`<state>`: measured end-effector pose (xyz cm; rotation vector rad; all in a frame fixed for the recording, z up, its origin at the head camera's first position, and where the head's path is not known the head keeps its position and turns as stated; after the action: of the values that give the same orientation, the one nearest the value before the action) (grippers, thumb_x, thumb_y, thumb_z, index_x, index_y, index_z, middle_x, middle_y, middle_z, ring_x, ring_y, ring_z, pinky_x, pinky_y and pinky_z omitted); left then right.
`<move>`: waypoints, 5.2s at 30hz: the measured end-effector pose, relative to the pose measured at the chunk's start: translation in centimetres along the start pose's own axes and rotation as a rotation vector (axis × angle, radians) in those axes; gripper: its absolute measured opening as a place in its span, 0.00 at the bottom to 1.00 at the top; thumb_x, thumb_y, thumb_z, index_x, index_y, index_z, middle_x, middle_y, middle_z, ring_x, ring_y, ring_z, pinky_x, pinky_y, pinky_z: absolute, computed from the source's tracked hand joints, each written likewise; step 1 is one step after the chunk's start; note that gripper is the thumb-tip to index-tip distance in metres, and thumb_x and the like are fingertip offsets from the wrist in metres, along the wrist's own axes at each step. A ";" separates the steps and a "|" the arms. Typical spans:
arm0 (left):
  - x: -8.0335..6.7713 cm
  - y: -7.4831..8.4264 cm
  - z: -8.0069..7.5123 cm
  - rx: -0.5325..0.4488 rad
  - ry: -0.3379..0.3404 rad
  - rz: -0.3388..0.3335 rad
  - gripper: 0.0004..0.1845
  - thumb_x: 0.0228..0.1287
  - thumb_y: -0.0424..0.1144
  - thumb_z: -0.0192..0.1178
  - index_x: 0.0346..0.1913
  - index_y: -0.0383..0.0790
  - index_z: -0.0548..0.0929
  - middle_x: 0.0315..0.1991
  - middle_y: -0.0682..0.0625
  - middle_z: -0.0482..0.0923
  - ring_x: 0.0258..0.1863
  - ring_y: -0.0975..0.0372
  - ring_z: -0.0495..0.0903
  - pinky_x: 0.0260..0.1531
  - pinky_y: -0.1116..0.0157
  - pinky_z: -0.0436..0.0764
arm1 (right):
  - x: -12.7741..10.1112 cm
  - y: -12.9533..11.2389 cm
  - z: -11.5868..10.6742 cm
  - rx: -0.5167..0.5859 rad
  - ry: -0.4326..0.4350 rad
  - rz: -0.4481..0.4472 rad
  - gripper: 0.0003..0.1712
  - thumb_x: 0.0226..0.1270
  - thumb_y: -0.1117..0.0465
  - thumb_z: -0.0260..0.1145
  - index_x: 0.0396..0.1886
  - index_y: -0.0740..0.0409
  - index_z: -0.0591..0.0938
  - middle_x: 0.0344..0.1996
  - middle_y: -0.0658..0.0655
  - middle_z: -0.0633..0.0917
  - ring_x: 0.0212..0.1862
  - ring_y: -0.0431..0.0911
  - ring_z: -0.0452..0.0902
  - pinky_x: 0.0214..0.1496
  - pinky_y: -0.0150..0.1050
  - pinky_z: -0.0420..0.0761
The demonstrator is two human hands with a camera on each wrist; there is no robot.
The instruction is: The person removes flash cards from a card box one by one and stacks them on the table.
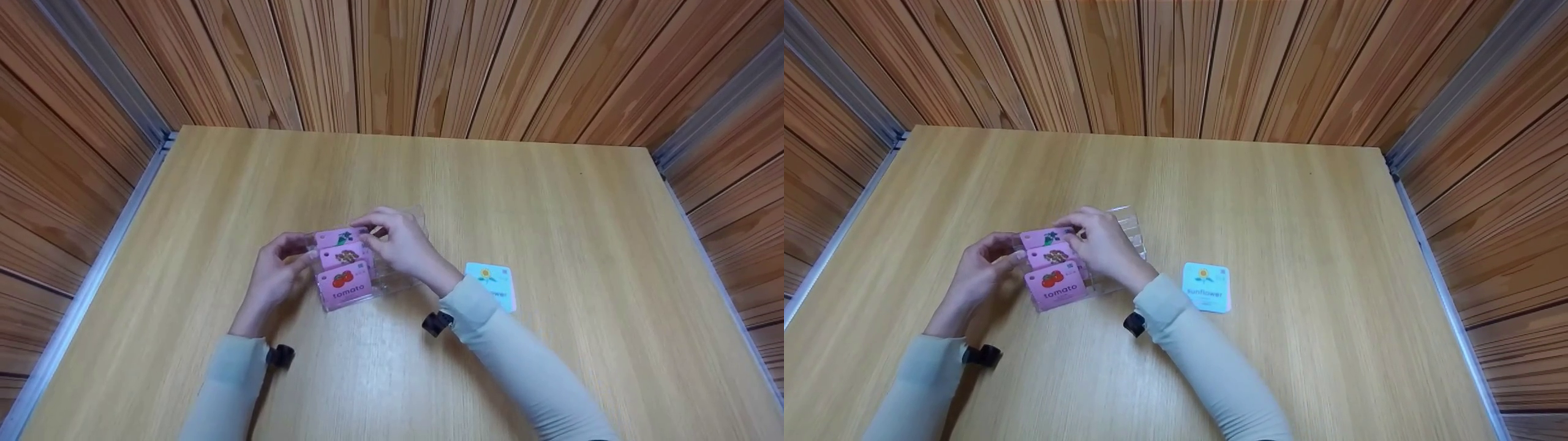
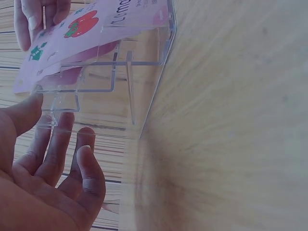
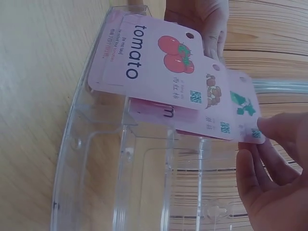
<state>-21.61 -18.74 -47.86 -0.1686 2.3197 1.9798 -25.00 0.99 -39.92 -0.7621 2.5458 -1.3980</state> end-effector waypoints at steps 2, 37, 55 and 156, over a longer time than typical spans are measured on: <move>0.0 0.0 0.0 0.001 0.009 -0.005 0.17 0.68 0.34 0.64 0.58 0.39 0.78 0.55 0.45 0.76 0.56 0.55 0.72 0.60 0.56 0.70 | 0.0 0.2 0.1 0.000 0.001 0.008 0.16 0.66 0.69 0.67 0.52 0.55 0.86 0.45 0.49 0.84 0.43 0.44 0.80 0.45 0.33 0.80; 0.1 0.0 -0.1 0.030 0.027 0.013 0.16 0.68 0.35 0.64 0.57 0.40 0.79 0.53 0.47 0.77 0.55 0.55 0.74 0.59 0.56 0.71 | -0.4 -1.0 -1.5 0.075 0.108 -0.058 0.07 0.65 0.69 0.69 0.42 0.60 0.87 0.38 0.51 0.84 0.42 0.44 0.80 0.44 0.35 0.83; 0.0 -0.1 0.1 0.011 0.009 -0.029 0.21 0.68 0.36 0.64 0.62 0.36 0.76 0.55 0.46 0.76 0.56 0.55 0.73 0.60 0.56 0.69 | -1.5 -1.4 -4.4 0.114 0.159 -0.113 0.06 0.67 0.67 0.69 0.42 0.59 0.87 0.37 0.50 0.84 0.40 0.42 0.80 0.42 0.38 0.84; 0.2 0.0 -0.1 0.052 0.037 0.013 0.18 0.66 0.35 0.66 0.58 0.40 0.78 0.54 0.48 0.78 0.55 0.56 0.74 0.59 0.57 0.72 | -13.6 17.2 -13.6 -0.333 0.042 0.292 0.09 0.62 0.67 0.71 0.42 0.62 0.87 0.36 0.55 0.81 0.38 0.48 0.74 0.40 0.40 0.71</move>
<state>-21.81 -18.82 -47.90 -0.1892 2.3984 1.9363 -24.29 25.49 -48.02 -0.3787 2.8185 -0.9255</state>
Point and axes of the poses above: each hand's wrist, its own x-axis towards the middle knuckle, its own z-axis out of the palm, y = z × x, the point moved 10 cm from there along x, towards the middle knuckle
